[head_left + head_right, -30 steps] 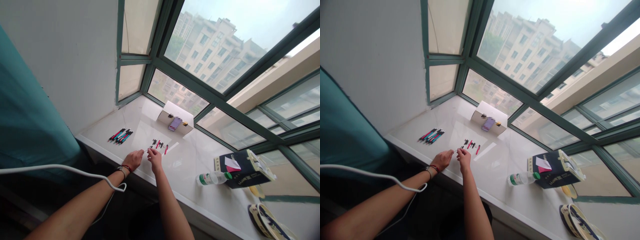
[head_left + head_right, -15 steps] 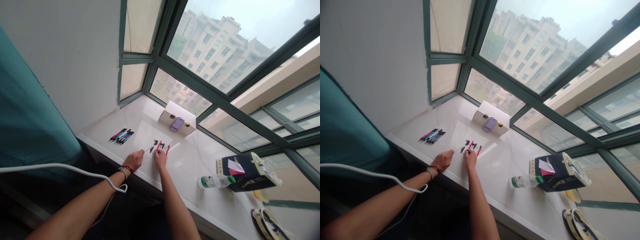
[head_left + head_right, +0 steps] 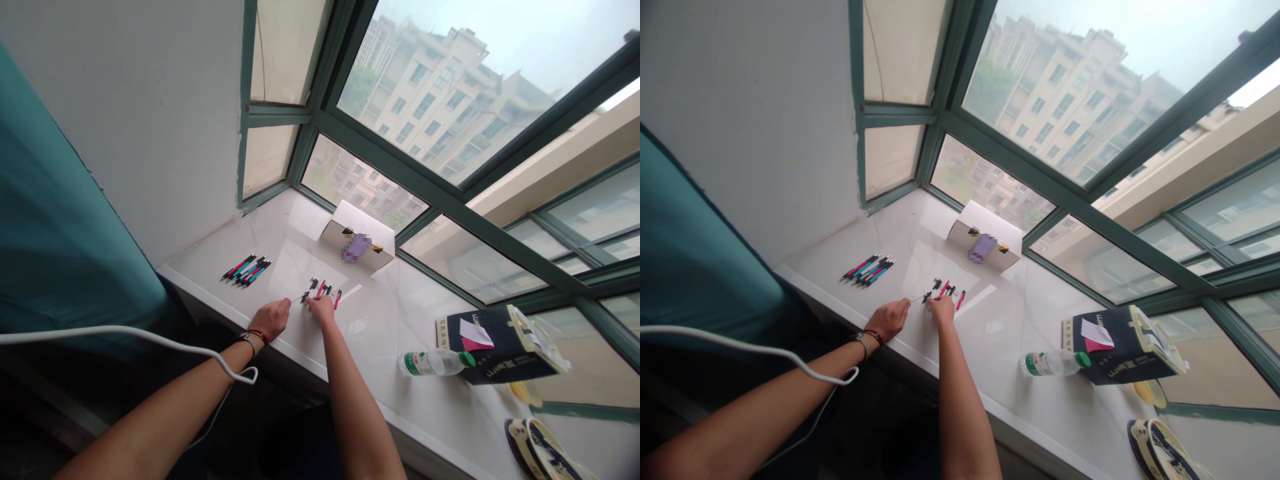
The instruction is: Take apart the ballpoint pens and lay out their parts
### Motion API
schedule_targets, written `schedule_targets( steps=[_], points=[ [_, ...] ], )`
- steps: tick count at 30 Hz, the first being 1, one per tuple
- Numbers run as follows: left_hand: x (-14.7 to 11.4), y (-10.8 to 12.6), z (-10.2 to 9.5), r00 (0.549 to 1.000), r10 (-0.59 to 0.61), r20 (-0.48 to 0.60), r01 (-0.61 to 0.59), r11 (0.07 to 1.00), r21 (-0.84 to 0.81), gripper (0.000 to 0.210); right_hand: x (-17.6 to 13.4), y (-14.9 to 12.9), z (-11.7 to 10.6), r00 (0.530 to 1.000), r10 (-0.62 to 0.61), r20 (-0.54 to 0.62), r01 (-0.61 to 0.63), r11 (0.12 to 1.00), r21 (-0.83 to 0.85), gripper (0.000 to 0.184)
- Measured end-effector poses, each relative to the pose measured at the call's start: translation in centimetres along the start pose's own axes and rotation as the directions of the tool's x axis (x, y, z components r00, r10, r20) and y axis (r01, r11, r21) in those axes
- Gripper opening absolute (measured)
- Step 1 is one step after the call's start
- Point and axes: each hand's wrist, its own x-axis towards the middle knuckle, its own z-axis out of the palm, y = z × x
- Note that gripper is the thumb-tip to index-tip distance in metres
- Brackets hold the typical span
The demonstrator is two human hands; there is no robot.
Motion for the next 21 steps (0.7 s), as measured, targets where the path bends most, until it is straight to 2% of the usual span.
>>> schedule_targets(
  steps=[4, 8, 10, 13, 16, 21],
  points=[
    [0.0, 0.0, -0.1, 1.0, 0.001, -0.006, -0.001, 1.0, 0.005, 0.025, -0.1, 0.7, 0.0, 0.999, -0.051, -0.011, 0.051, 0.997, 0.054, 0.015],
    [0.0, 0.2, -0.2, 1.0, 0.012, -0.008, -0.012, 1.0, 0.027, 0.024, -2.0, 1.3, 0.0, 0.991, -0.122, -0.055, 0.133, 0.945, 0.3, 0.025],
    [0.0, 0.2, -0.2, 1.0, 0.022, -0.009, -0.021, 0.999, 0.035, 0.024, -3.5, 1.3, 0.3, 0.986, -0.162, 0.028, 0.132, 0.88, 0.456, 0.033],
    [-0.1, 0.3, -0.2, 0.999, 0.035, -0.009, -0.034, 0.998, 0.046, 0.026, -5.4, 1.2, 1.3, 0.952, -0.233, 0.201, 0.059, 0.779, 0.624, 0.04],
    [-0.1, 0.2, -0.2, 0.998, 0.056, -0.013, -0.055, 0.997, 0.046, 0.027, -6.1, 1.1, 2.5, 0.944, -0.207, 0.257, -0.023, 0.737, 0.675, 0.042],
    [-0.2, 0.3, -0.4, 0.996, 0.091, -0.021, -0.09, 0.995, 0.04, 0.027, -5.6, 1.0, 3.1, 0.979, -0.139, 0.15, 0.009, 0.762, 0.647, 0.036]
  ],
)
